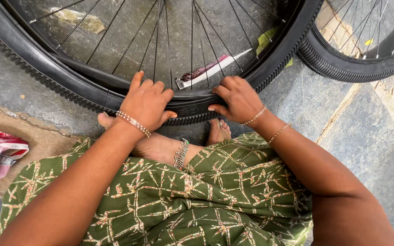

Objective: The person is replacing an inner tube on a bicycle wheel. They pull the tire bead away from the rim by hand, insert the tube, and use a screwdriver to pry the tire bead back into the rim.

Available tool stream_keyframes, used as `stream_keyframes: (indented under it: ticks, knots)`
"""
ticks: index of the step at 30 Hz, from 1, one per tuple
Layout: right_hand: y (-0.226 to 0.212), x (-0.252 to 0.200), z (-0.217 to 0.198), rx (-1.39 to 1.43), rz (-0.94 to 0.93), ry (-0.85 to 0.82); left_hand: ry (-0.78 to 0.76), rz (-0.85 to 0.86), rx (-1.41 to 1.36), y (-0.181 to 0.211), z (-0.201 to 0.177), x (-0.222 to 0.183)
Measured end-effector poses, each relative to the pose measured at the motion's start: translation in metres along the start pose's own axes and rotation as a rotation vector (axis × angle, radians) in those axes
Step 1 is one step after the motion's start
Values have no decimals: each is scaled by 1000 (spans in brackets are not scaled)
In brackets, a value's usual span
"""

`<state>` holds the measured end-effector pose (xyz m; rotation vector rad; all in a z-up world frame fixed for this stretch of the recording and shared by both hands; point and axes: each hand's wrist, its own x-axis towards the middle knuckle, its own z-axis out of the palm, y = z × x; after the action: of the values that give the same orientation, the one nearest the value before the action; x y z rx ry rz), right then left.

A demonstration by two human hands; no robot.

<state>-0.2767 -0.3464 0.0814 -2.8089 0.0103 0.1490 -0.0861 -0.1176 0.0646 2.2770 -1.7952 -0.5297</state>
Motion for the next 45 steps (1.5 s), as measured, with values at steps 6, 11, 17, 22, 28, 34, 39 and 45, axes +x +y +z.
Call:
stream_keyframes:
  ticks: [6,11,17,22,28,34,39,45]
  knots:
    - [19,-10,-25,-269,117,-88,23,27,-88,-6,6,-6]
    - [22,-6,-23,-269,106,-95,1,19,-91,-7,5,-6]
    - [9,13,-21,-264,196,-256,-86,-15,-115,-9,6,-3]
    - [5,29,-18,-295,259,-399,-132,-47,-125,-7,13,3]
    - [-9,37,-3,-372,295,-523,-143,-63,-83,-5,15,9]
    - [-21,25,-2,-14,192,-164,-340,-152,-160,0,17,12]
    - [-32,70,-6,-184,527,-789,-350,-189,-230,-18,10,6]
    - [-56,76,-5,-324,411,-800,93,-171,65,-77,-15,-41]
